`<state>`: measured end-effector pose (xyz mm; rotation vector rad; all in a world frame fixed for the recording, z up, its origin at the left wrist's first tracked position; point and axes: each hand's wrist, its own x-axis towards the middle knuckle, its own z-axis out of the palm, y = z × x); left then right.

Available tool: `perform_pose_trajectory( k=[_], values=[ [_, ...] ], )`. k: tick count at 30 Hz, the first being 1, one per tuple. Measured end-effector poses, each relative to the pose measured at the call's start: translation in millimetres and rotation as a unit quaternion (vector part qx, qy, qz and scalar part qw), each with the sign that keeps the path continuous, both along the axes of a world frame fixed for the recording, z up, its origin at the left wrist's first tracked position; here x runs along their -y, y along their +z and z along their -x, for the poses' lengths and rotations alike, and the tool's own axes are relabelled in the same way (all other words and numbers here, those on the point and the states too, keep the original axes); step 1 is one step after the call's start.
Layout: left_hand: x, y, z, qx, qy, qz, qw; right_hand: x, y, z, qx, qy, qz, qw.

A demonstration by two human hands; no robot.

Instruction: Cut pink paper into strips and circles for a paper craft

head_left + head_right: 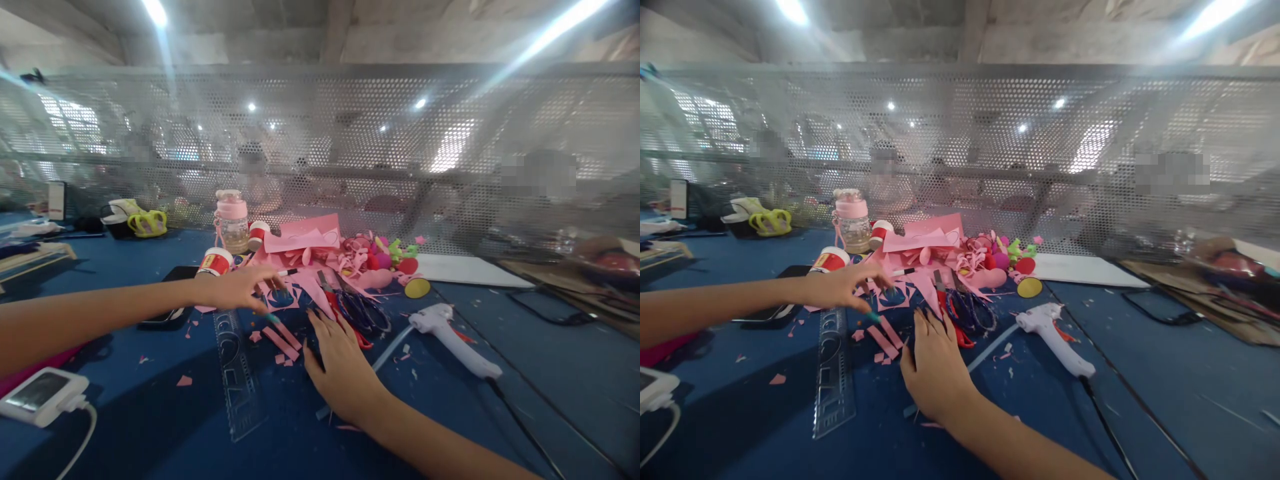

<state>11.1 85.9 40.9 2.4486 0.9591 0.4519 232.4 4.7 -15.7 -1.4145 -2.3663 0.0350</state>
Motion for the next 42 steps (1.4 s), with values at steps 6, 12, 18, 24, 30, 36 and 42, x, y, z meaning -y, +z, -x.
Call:
perform_pose_trajectory(
  k=[6, 12, 18, 24, 30, 36, 42],
  values=[
    [25, -19.3, -20, -0.039, -0.081, 0.025, 0.996, 0, 0.1, 1, -0.011, -0.005, 0.006, 1.0],
    [16, -38.1, -17, -0.006, -0.07, 0.055, 0.996, 1, 0.6, 1, -0.016, -0.003, -0.001, 1.0],
    [24, -38.0, -19, 0.003, -0.042, 0.078, 0.996, 1, 1.5, 1, -0.009, -0.004, 0.009, 1.0],
    [13, -27.3, -14, 0.088, 0.056, 0.04, 0.994, 1, 3.2, 1, -0.008, -0.001, 0.011, 1.0],
    [-4, -22.8, -4, 0.209, 0.185, 0.094, 0.956, 0, 1.7, 1, -0.01, 0.002, 0.002, 1.0],
    [-7, -20.9, 8, 0.266, 0.266, 0.168, 0.911, 0, 0.7, 1, -0.007, 0.006, -0.006, 1.0],
    [-16, 11.3, 25, 0.365, 0.268, 0.086, 0.887, -1, -0.1, -1, -0.009, 0.008, -0.012, 1.0]
  ],
)
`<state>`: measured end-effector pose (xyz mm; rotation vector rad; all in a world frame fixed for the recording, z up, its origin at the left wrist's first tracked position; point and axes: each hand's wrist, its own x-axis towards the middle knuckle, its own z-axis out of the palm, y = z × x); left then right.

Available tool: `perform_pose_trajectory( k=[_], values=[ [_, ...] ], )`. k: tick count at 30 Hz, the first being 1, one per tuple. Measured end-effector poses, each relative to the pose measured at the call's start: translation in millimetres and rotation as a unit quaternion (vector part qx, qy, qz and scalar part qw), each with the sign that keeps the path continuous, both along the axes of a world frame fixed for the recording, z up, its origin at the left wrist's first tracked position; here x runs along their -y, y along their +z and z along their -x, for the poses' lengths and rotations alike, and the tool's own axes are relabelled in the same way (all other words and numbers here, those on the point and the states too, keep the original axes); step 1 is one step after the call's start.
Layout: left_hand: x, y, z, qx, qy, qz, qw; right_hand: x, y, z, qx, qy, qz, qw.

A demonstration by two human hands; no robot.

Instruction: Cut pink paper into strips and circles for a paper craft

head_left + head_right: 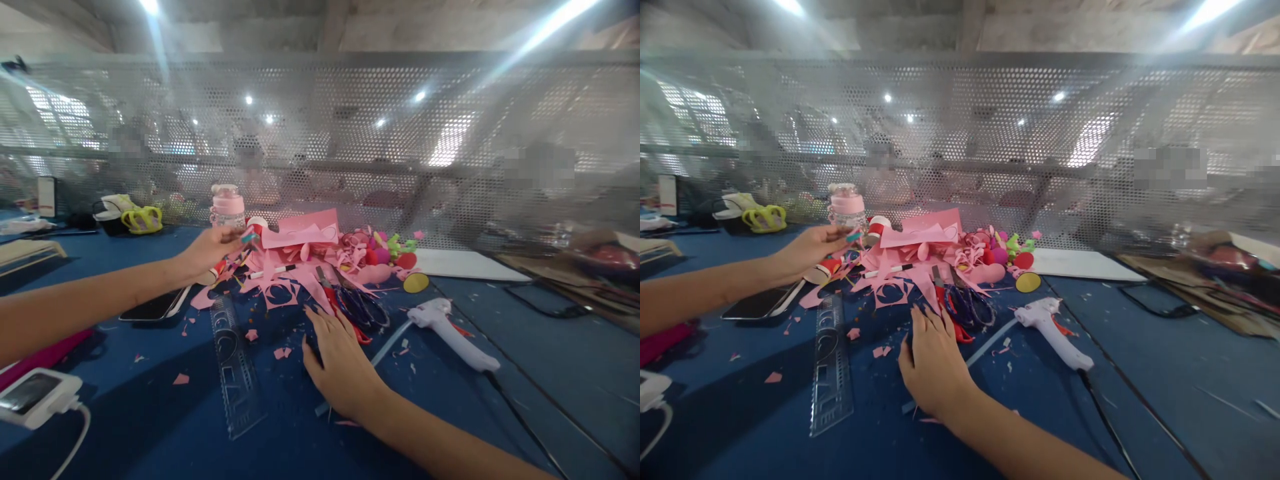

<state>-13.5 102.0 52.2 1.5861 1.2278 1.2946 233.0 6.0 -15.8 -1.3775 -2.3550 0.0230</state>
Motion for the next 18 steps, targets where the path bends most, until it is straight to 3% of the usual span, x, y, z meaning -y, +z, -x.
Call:
perform_pose_trajectory(
  k=[2, 5, 9, 13, 15, 18],
  values=[
    [-1, 12.7, 4, 0.023, 0.006, -0.033, 0.999, 0, 0.3, 0, 0.002, -0.001, 0.0, 1.0],
    [5, 20.4, 6, -0.055, -0.06, 0.01, 0.997, 1, 1.2, 1, 0.006, -0.004, 0.004, 1.0],
    [17, 4.7, -2, -0.244, -0.118, 0.055, 0.961, 0, 0.9, 1, 0.014, -0.005, 0.012, 1.0],
    [15, -20.2, -11, -0.315, -0.148, 0.055, 0.936, -1, -0.6, 1, 0.017, -0.006, 0.011, 1.0],
    [9, -26.3, -15, -0.332, -0.137, 0.022, 0.933, 0, -0.8, 1, 0.015, -0.007, 0.013, 1.0],
    [-2, -23.1, -23, -0.37, -0.076, -0.062, 0.924, 1, 0.4, 1, 0.012, -0.004, 0.018, 1.0]
  ],
)
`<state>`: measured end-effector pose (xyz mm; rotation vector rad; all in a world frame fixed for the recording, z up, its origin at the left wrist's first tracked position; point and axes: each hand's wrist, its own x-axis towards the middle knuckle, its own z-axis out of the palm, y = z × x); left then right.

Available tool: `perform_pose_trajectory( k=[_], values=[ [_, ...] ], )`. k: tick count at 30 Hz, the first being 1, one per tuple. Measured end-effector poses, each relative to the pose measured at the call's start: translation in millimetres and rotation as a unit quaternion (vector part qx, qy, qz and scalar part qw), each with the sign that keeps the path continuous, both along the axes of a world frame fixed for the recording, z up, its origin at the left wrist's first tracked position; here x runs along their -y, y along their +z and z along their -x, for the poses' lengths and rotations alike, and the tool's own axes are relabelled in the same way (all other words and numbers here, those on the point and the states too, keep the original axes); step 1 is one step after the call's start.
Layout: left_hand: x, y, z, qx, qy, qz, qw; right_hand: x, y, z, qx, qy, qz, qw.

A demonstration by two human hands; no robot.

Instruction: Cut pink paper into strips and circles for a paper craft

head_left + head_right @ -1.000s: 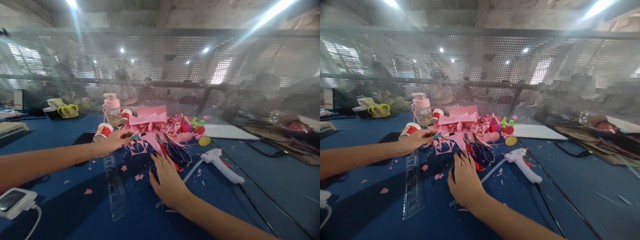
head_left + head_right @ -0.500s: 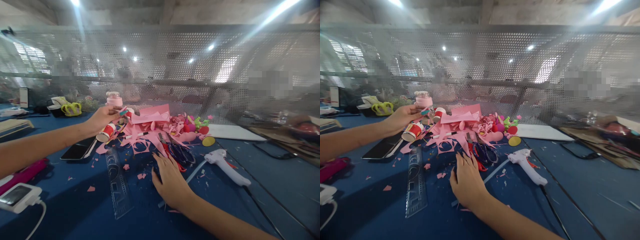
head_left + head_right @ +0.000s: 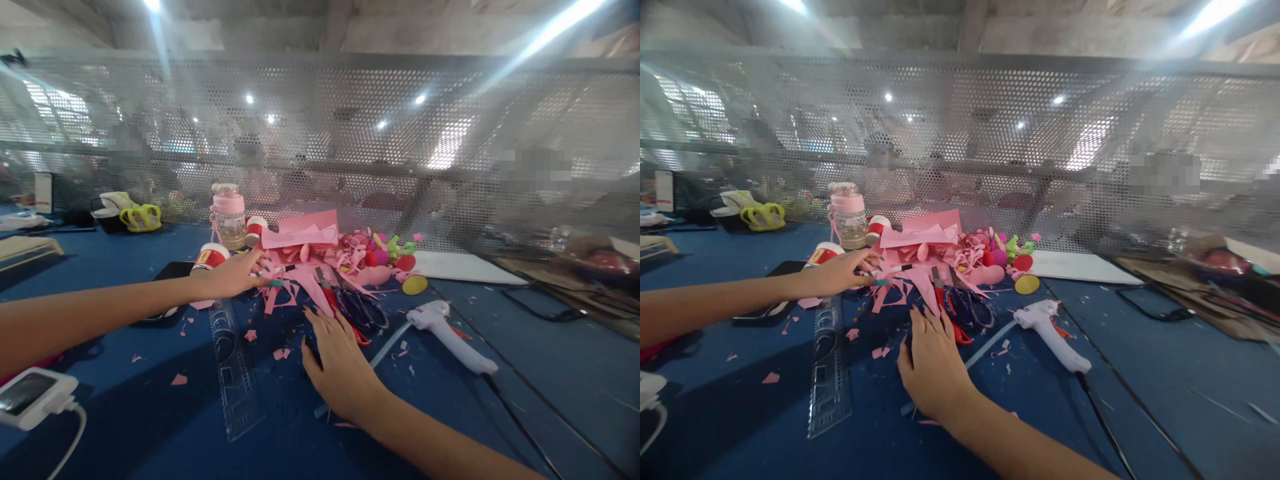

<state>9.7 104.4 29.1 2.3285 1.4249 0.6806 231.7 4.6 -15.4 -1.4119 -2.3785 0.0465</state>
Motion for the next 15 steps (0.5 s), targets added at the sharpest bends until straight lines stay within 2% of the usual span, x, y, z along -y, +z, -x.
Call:
perform_pose_trajectory(
  k=[4, 7, 9, 12, 15],
  values=[
    [-19, 13.1, -20, -0.072, 0.015, -0.135, 0.988, 1, 2.3, 0, -0.008, -0.001, 0.005, 1.0],
    [-40, 14.3, -40, -0.096, -0.003, -0.205, 0.974, 0, 2.0, -1, -0.013, -0.002, 0.005, 1.0],
    [-55, 10.5, -55, -0.104, -0.029, -0.231, 0.967, 0, 1.0, -1, -0.017, -0.002, 0.006, 1.0],
    [-74, 3.4, -82, -0.137, -0.109, -0.241, 0.955, 0, -0.1, -1, -0.021, -0.002, 0.009, 1.0],
    [-90, -1.7, -113, -0.156, -0.128, -0.247, 0.948, 1, -0.4, -2, -0.02, -0.002, 0.012, 1.0]
  ],
)
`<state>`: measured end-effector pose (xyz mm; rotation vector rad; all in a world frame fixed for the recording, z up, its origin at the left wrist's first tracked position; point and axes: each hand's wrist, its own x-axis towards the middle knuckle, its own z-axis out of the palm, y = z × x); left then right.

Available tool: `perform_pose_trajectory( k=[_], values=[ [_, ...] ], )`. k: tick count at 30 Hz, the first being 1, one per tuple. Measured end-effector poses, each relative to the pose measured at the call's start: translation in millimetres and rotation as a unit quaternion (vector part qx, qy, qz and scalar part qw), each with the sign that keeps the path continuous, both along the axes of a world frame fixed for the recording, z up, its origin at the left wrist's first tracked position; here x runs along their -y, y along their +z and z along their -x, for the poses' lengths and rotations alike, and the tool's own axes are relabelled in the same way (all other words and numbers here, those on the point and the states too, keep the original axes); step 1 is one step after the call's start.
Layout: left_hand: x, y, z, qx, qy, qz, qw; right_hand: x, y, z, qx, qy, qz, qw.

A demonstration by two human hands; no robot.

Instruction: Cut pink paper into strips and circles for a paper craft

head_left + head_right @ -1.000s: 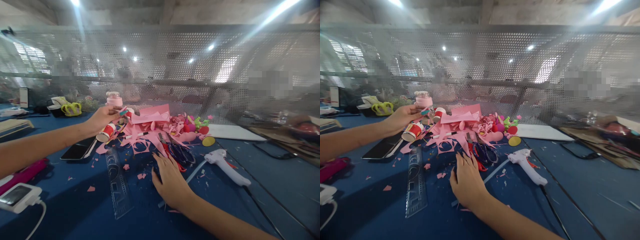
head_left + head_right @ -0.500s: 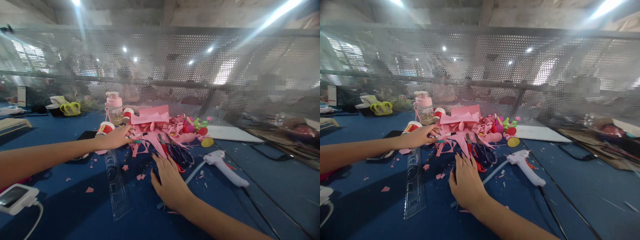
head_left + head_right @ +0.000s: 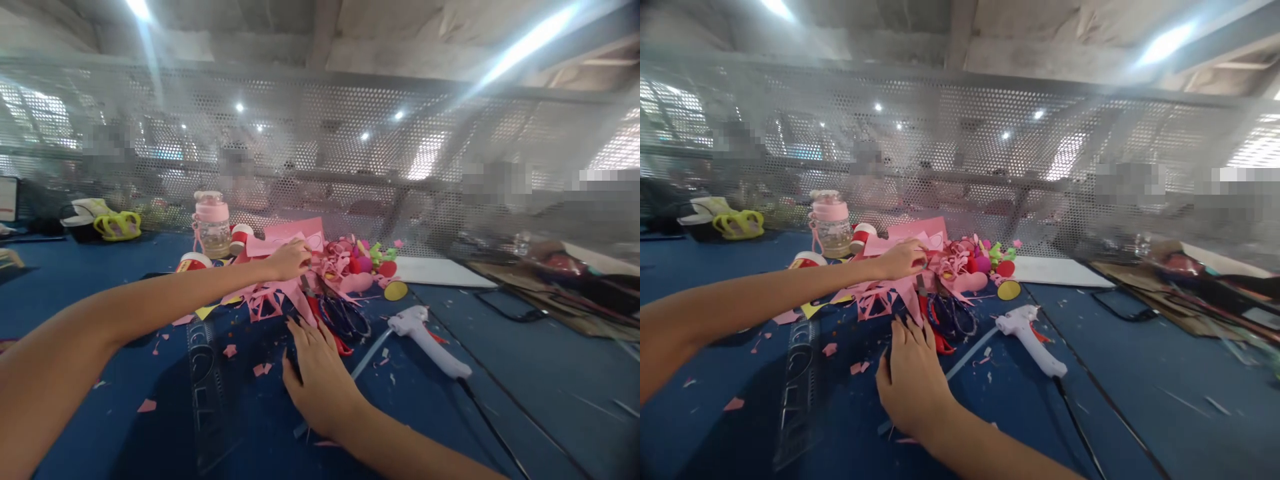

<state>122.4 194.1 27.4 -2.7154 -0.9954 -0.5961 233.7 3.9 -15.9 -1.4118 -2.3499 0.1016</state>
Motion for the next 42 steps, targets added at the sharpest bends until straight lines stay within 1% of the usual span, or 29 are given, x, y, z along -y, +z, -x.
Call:
perform_pose_trajectory(
  k=[3, 6, 9, 12, 14, 16, 21, 23, 27, 30, 33, 36, 39, 42],
  values=[
    [-14, -3.8, -25, -0.022, 0.019, 0.001, 1.0, 0, -0.8, -1, -0.002, 0.004, -0.003, 1.0],
    [-25, -5.5, -32, -0.049, 0.046, 0.019, 0.998, 0, -1.9, -2, -0.009, 0.003, -0.006, 1.0],
    [-32, -1.9, -21, -0.063, 0.032, 0.032, 0.997, 0, -1.8, -2, -0.014, 0.006, -0.009, 1.0],
    [-37, 5.0, -2, -0.073, -0.019, 0.033, 0.997, 1, -0.6, -2, -0.014, 0.007, -0.006, 1.0],
    [-40, 7.8, 10, -0.082, -0.024, 0.037, 0.996, 1, -0.5, -2, -0.015, 0.006, -0.005, 1.0],
    [-44, 8.3, 19, -0.084, 0.002, 0.038, 0.996, 1, -1.2, -2, -0.018, 0.008, -0.008, 1.0],
    [-49, 7.8, 35, -0.068, 0.096, 0.023, 0.993, 1, -1.8, -2, -0.014, 0.01, -0.007, 1.0],
    [-50, 9.1, 41, -0.07, 0.12, 0.023, 0.99, 1, -0.3, -2, -0.011, 0.01, -0.005, 1.0],
    [-55, 13.9, 57, -0.093, 0.14, 0.062, 0.984, 1, 2.3, -2, -0.005, 0.007, 0.005, 1.0],
    [-60, 16.9, 66, -0.103, 0.129, 0.113, 0.98, 1, 2.0, -2, -0.003, 0.006, 0.003, 1.0],
    [-62, 14.4, 72, -0.108, 0.099, 0.155, 0.977, 0, 1.5, -2, -0.006, 0.011, 0.003, 1.0],
    [-60, 6.2, 73, -0.107, 0.068, 0.181, 0.975, 0, 2.2, -2, -0.007, 0.012, 0.006, 1.0],
    [-55, -1.0, 74, -0.091, 0.053, 0.178, 0.978, -1, 3.1, -2, -0.007, 0.012, 0.01, 1.0],
    [-53, -2.3, 76, -0.058, 0.069, 0.156, 0.984, -1, 3.4, -1, -0.008, 0.013, 0.013, 1.0]
  ],
)
